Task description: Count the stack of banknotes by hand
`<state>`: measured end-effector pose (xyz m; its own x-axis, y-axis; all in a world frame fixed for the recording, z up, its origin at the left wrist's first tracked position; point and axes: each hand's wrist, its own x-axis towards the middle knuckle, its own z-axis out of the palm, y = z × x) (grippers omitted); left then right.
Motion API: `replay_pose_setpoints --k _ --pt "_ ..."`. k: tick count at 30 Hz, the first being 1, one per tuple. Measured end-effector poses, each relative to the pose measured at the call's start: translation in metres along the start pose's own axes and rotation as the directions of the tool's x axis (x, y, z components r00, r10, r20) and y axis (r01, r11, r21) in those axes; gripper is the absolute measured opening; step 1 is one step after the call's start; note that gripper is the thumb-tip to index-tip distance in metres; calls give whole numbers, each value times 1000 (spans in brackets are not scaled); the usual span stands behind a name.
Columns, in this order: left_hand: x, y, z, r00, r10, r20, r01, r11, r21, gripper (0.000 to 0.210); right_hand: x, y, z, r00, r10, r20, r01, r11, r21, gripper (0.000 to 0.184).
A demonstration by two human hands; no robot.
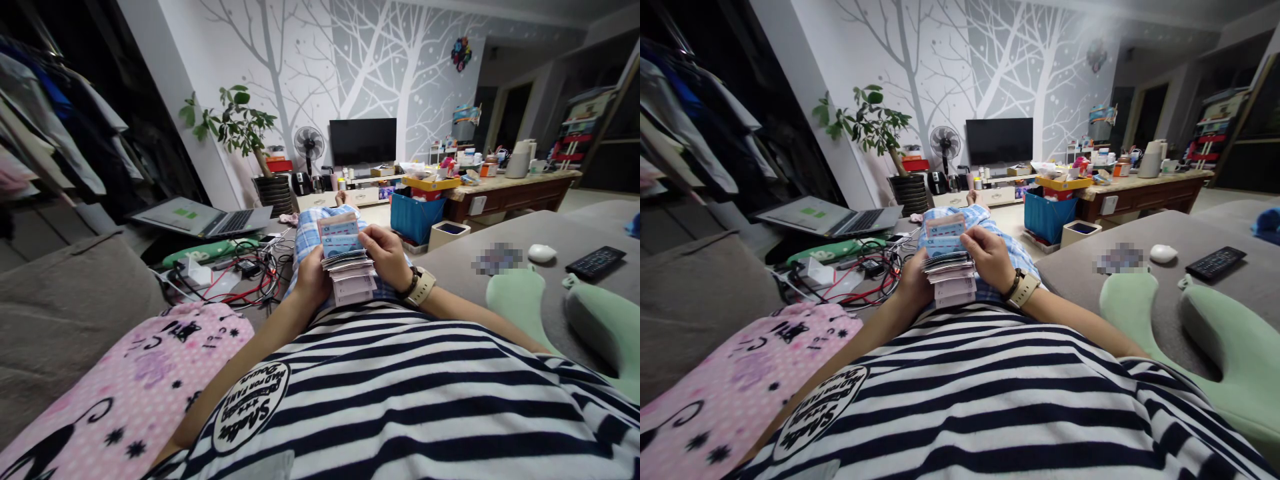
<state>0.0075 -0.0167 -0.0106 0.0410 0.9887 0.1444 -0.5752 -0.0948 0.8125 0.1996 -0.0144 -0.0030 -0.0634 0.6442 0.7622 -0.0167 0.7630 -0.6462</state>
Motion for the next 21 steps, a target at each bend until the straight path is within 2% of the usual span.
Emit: replay_pose_setpoints --k 8,13,16,21 --pt "1 1 0 1000 -21 1 21 999 36 28 1 -3 2 999 32 9 -32 999 30 80" --pt "7 -1 0 999 -27 -20 27 999 -24 40 0 -7 1 998 44 52 -45 998 33 84" --pt "10 -2 -1 999 -34 -42 32 998 -45 39 -1 -9 0 996 39 77 -42 998 35 81" --pt "7 -1 -2 998 -66 -18 65 997 -30 30 0 -6 1 998 56 4 -56 998 -7 82"
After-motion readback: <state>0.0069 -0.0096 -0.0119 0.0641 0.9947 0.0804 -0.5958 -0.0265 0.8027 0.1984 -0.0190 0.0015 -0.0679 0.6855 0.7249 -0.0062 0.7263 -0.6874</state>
